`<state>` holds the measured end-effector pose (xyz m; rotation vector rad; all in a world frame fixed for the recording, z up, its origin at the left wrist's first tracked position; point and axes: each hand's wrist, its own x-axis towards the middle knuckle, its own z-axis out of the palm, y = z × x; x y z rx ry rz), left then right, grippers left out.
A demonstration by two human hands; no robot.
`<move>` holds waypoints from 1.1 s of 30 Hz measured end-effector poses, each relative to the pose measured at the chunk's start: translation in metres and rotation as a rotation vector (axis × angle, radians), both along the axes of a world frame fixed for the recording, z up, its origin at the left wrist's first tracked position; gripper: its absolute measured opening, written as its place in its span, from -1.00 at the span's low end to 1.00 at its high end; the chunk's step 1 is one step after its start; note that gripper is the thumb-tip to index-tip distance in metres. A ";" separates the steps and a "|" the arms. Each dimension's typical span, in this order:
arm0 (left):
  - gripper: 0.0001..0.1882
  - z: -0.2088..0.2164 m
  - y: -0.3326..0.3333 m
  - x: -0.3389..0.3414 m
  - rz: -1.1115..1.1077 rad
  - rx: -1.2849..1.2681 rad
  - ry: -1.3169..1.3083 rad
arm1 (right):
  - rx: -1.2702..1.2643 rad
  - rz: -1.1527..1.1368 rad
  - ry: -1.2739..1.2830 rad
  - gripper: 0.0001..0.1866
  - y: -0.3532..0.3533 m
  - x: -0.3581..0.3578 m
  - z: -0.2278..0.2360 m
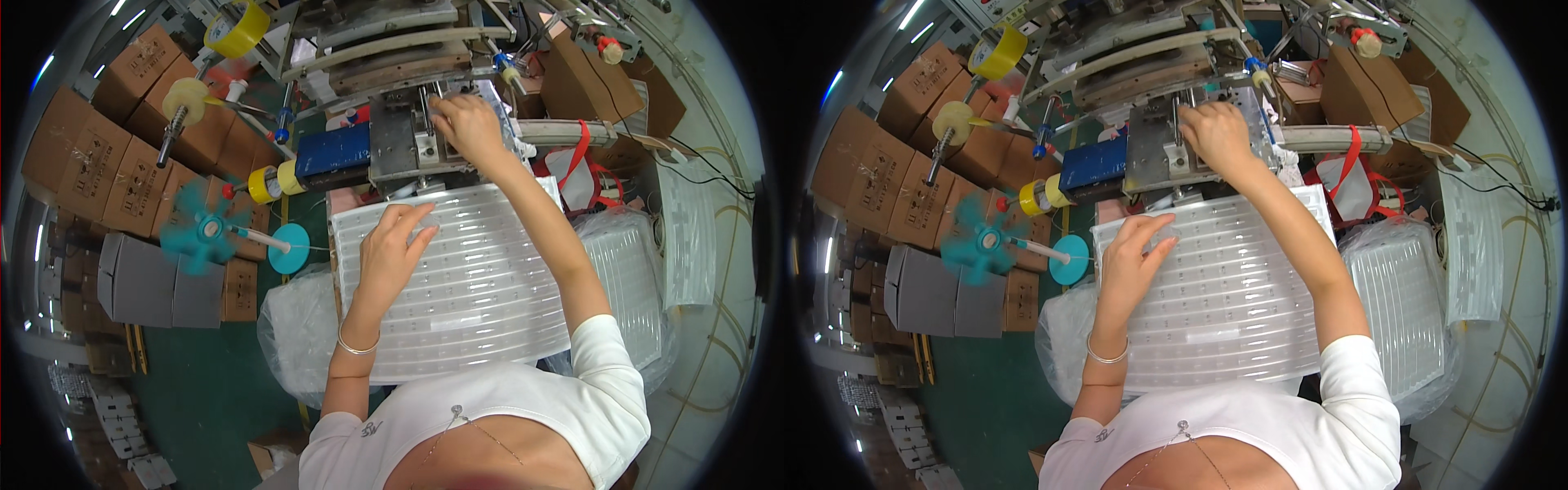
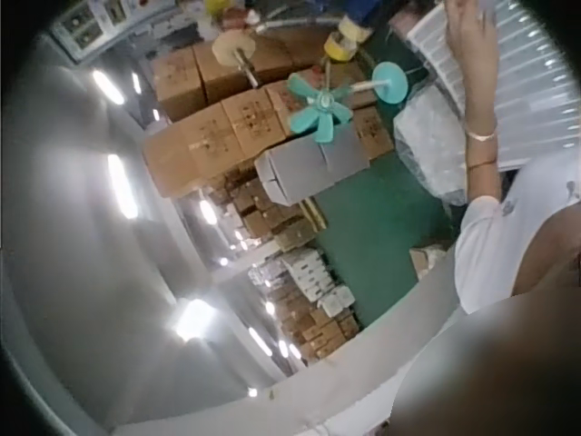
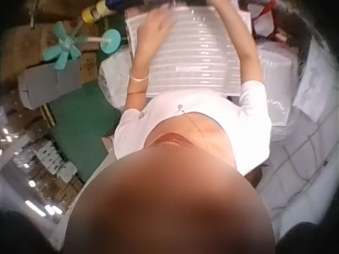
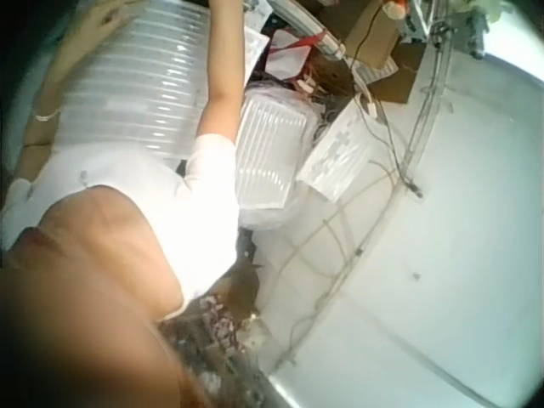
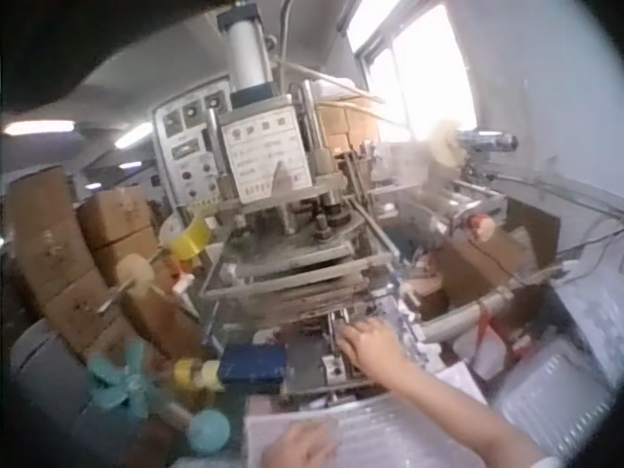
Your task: The recorder is inserting clear plastic dividers into a larger white grid tray at a workstation.
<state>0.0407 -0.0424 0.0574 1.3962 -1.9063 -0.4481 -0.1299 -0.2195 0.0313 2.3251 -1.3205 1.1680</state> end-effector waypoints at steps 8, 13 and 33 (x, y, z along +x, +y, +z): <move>-0.73 -0.020 0.054 -0.002 -0.049 0.177 -0.049 | 0.242 0.101 -0.221 -0.57 0.073 -0.033 0.010; -0.76 -0.072 0.090 -0.007 -0.458 0.091 -0.521 | 0.592 0.582 0.159 -0.67 0.159 -0.052 -0.034; -0.76 -0.106 0.085 -0.035 -0.591 0.083 -0.418 | 0.779 0.328 -0.251 -0.68 0.150 -0.081 -0.008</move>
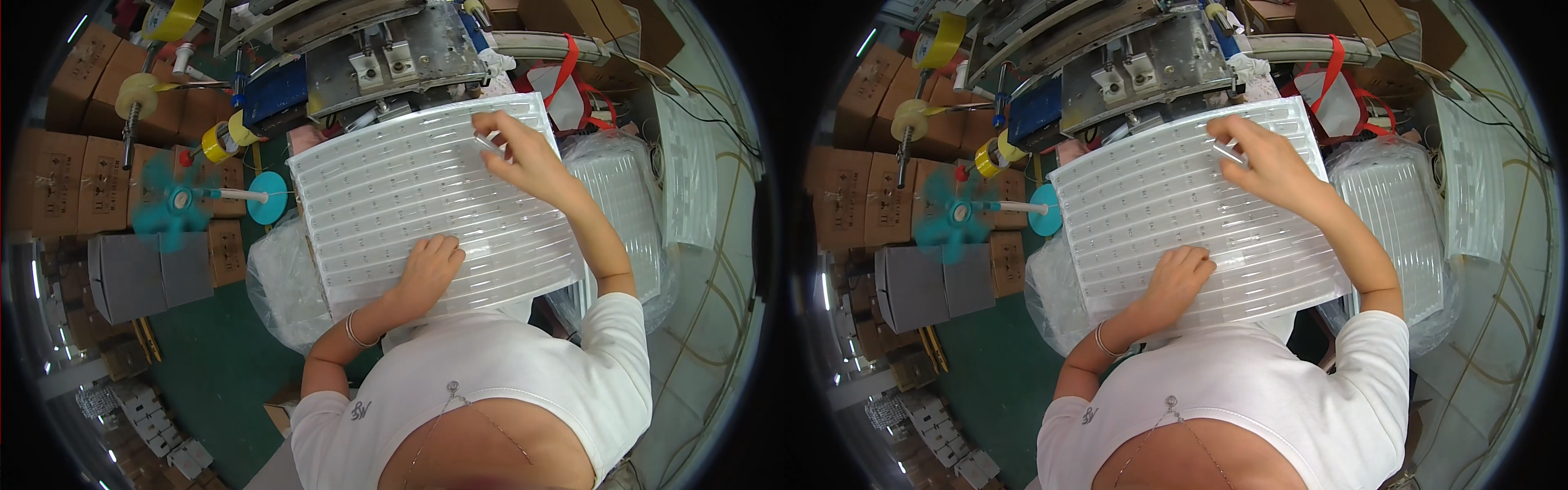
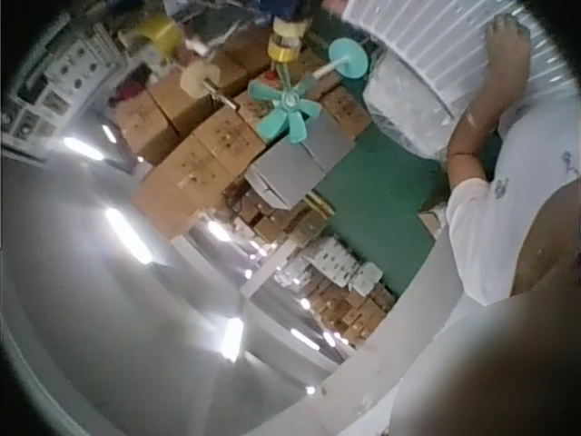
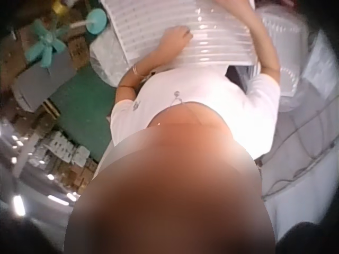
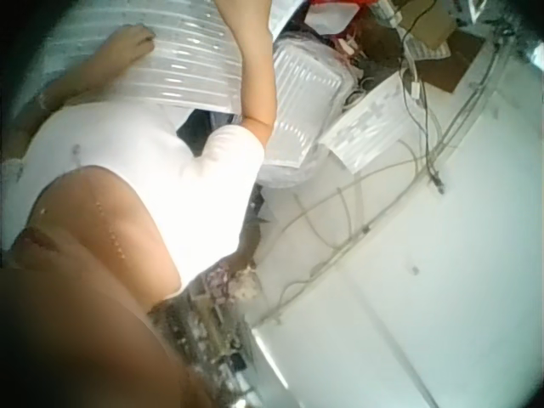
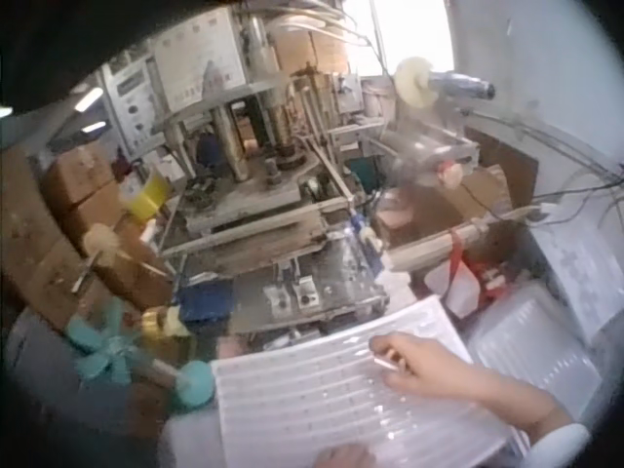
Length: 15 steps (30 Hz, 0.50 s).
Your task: The recorder is inserting clear plastic dividers into a larger white grid tray at a workstation.
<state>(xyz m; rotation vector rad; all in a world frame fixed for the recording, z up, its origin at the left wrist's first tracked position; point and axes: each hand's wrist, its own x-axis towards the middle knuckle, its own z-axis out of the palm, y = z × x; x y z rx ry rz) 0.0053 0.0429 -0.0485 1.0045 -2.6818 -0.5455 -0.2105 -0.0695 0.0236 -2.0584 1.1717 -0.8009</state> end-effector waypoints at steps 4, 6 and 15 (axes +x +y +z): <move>-0.68 0.029 -0.010 0.012 0.014 0.199 0.027 | 0.010 -0.122 -0.073 -0.80 -0.006 -0.010 0.000; -0.67 0.040 -0.026 0.017 0.077 0.245 0.095 | 0.036 -0.180 -0.125 -0.84 -0.008 -0.014 0.001; -0.62 0.081 -0.141 0.022 0.636 -0.296 0.490 | -0.308 -0.150 -0.264 -0.71 -0.028 0.010 0.022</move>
